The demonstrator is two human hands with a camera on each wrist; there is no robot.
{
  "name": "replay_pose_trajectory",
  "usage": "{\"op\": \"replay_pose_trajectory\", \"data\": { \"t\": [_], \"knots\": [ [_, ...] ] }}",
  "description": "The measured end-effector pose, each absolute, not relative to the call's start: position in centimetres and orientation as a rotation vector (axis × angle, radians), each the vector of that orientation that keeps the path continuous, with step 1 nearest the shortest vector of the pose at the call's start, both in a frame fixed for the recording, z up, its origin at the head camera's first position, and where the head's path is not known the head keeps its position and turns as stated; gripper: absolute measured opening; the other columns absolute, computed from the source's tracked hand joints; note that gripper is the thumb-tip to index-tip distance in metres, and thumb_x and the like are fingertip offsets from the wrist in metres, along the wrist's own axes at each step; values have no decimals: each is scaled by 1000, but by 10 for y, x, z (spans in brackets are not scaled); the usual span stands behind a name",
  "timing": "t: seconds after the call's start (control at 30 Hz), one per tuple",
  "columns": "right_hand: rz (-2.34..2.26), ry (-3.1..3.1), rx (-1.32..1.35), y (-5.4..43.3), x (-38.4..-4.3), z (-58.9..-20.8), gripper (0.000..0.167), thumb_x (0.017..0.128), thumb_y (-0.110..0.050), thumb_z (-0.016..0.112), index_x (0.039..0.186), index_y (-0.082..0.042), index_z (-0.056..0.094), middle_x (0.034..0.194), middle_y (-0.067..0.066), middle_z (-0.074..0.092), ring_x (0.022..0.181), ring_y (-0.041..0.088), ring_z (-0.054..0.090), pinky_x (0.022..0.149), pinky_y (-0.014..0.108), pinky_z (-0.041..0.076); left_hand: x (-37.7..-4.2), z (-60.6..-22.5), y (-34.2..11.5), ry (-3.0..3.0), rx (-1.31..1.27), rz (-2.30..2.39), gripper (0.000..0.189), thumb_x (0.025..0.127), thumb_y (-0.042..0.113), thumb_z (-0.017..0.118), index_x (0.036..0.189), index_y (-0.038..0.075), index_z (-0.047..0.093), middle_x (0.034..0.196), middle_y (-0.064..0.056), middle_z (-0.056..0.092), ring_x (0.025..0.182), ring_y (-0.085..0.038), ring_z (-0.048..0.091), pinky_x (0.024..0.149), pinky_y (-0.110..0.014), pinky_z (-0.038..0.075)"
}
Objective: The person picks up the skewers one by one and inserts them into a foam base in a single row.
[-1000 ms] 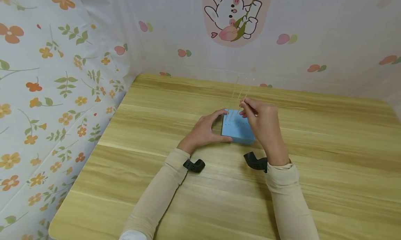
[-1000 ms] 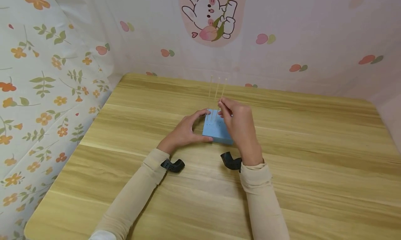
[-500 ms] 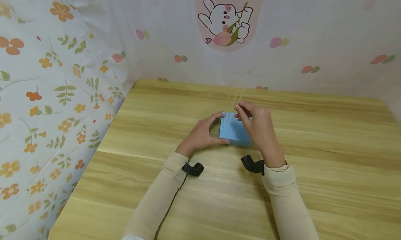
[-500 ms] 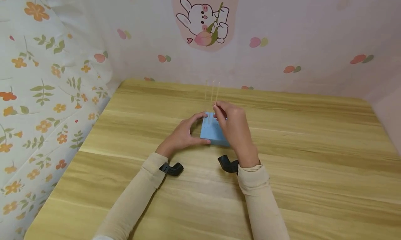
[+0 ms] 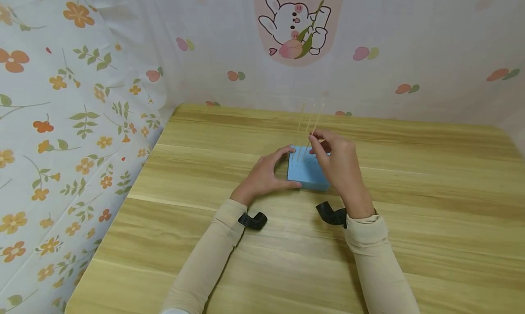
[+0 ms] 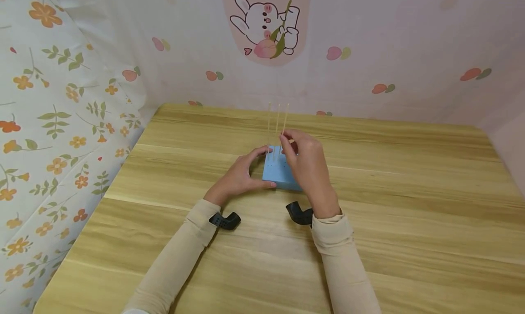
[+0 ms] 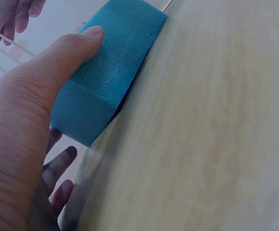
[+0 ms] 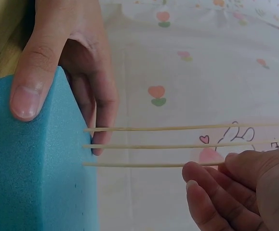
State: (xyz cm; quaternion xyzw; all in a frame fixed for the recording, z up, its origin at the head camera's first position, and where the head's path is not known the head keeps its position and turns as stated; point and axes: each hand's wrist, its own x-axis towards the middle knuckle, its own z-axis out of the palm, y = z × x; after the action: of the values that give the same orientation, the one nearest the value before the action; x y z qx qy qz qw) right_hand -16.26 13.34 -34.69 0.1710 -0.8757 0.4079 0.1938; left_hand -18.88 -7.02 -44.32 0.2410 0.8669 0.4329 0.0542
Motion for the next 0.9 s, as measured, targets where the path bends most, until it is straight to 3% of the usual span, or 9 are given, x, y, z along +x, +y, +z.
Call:
{"op": "replay_pose_trajectory", "data": {
  "t": [0.1,0.4,0.7,0.9],
  "knots": [
    [1140,-2459,481,134,-162,-347,21,105,-10,62,114,5,74,101,18,76,72,30,75,60,20,46,-189,-443,-70,2630,736,1320,97,76,51,90,157,27,42,157,5,49,144,-15,43,118,-42,34],
    [1131,-2476,479,134,-162,-347,26,106,-14,62,117,6,72,103,18,75,72,30,74,60,30,50,-189,-442,-70,2619,733,1332,95,76,51,90,156,28,43,158,3,48,145,-14,42,119,-41,34],
    [1124,-2448,371,156,-156,-337,31,107,-21,59,120,4,72,88,17,74,68,29,70,49,18,38,-188,-442,-69,2602,723,1360,97,74,52,92,155,27,44,160,4,45,146,-15,41,119,-41,33],
    [1016,-2595,275,192,-146,-328,27,105,-19,63,119,1,74,97,17,75,71,27,69,56,17,42,-187,-443,-71,2590,685,1332,98,75,56,89,156,33,41,162,9,40,148,-17,39,122,-51,24]
  ]
}}
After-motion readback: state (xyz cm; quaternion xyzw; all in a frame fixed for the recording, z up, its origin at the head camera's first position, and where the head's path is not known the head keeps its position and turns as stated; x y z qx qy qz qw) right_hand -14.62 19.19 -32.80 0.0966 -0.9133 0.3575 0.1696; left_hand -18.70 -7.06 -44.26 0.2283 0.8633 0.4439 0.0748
